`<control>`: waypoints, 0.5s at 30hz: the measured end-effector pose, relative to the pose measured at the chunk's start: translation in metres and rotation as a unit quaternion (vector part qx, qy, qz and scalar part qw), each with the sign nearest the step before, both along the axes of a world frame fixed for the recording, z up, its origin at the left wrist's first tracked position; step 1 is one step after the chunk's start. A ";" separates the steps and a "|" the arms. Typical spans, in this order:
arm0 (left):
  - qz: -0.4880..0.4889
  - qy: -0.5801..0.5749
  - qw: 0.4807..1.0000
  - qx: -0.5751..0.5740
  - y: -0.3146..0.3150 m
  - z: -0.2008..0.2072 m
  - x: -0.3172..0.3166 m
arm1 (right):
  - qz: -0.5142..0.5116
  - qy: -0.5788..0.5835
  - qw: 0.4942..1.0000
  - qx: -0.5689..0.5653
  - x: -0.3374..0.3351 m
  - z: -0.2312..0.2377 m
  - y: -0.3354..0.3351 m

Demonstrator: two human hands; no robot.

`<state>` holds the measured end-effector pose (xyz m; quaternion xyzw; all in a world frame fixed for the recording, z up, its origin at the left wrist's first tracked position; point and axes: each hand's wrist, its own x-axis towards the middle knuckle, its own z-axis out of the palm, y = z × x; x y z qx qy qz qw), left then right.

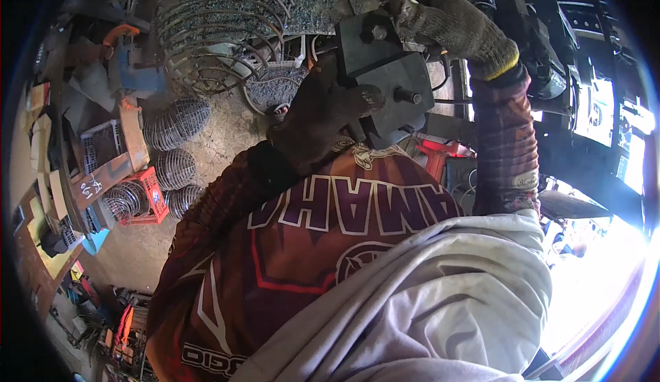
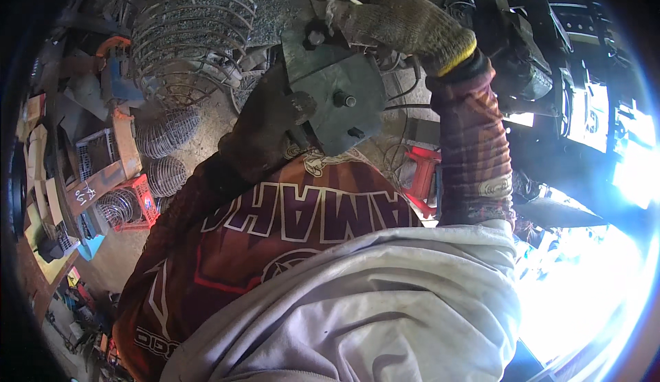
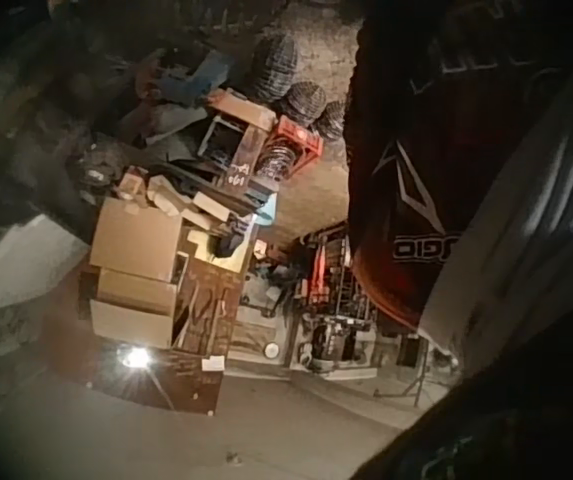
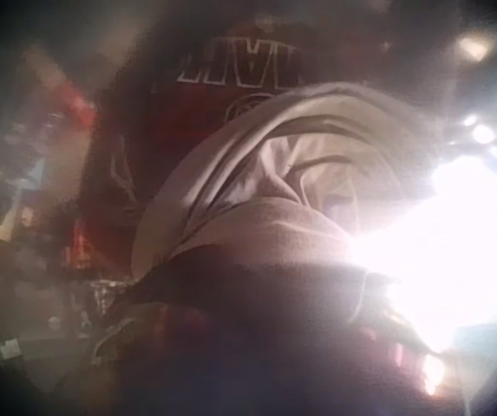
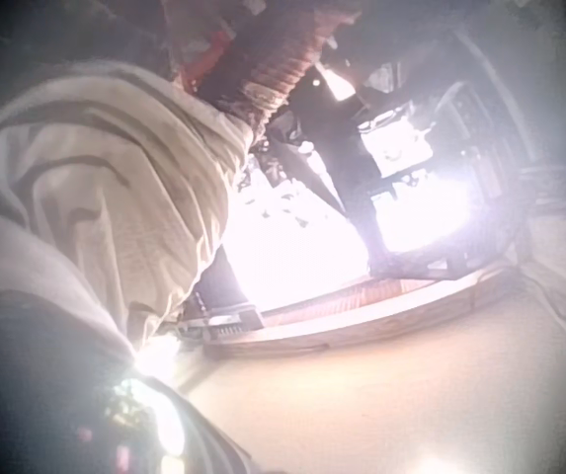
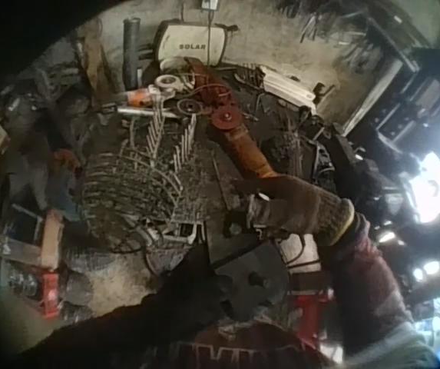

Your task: The person marks a metal piece using a piece of chalk while holding the metal object by hand.

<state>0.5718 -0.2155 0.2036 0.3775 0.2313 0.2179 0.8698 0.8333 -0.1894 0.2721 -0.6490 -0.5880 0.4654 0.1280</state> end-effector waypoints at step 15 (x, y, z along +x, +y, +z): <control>-0.032 -0.040 0.998 -0.038 0.005 -0.013 -0.003 | 0.131 0.002 0.971 0.197 -0.014 -0.045 -0.005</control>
